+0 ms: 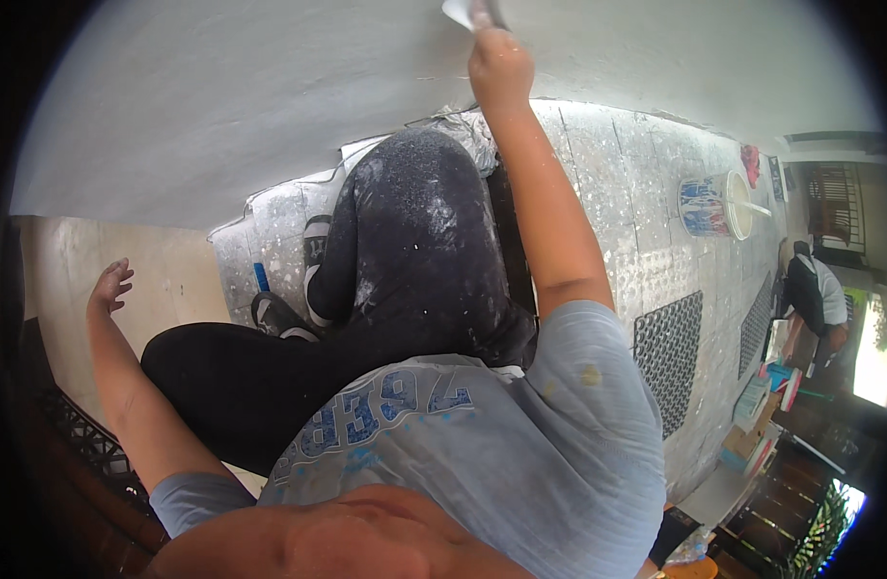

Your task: Applying and smoothing putty on a wall surface using a putty knife.

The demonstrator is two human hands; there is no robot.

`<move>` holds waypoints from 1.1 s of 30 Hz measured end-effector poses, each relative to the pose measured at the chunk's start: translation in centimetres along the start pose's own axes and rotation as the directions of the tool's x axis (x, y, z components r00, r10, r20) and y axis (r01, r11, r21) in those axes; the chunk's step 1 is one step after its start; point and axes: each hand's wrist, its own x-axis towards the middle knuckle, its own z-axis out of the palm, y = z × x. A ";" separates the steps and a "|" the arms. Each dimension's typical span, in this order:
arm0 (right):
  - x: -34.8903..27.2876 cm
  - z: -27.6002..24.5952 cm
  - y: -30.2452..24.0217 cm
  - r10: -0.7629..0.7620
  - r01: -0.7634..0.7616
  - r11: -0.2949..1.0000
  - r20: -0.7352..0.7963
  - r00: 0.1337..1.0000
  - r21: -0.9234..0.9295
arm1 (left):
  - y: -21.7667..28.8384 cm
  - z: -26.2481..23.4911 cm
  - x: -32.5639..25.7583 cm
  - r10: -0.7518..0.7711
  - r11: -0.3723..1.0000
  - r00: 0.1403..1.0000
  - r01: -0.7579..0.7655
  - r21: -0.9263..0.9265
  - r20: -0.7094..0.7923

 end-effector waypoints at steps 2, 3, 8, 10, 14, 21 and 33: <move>-0.1 0.4 0.2 0.070 -0.058 0.988 -0.079 0.994 0.146 | 0.7 0.0 -0.3 0.001 1.000 1.000 -0.002 0.012 0.024; -0.2 0.6 0.2 0.047 -0.035 0.987 -0.076 0.996 0.155 | 1.0 0.1 -0.6 0.020 0.999 1.000 -0.020 0.033 0.009; -0.3 0.8 0.1 0.025 -0.019 0.999 -0.175 0.984 0.036 | 1.9 0.2 -1.5 0.058 0.998 0.998 -0.057 0.040 -0.015; -0.6 0.8 -0.1 0.008 0.000 0.997 -0.111 0.994 0.072 | 1.8 0.3 -1.5 0.003 0.999 0.996 0.001 0.053 -0.084; -1.3 1.0 -0.5 -0.016 0.009 0.987 0.039 0.999 0.158 | 1.3 0.4 -1.4 -0.021 1.000 0.996 0.023 0.017 -0.090; -1.1 0.9 0.0 0.089 -0.057 0.969 -0.124 0.988 0.242 | 0.7 0.3 -1.2 0.005 1.000 1.000 -0.005 -0.005 -0.011; -0.5 0.7 -0.7 0.297 -0.202 0.940 -0.366 0.882 0.275 | 2.0 0.5 -2.0 -0.007 1.000 0.996 0.009 0.014 -0.085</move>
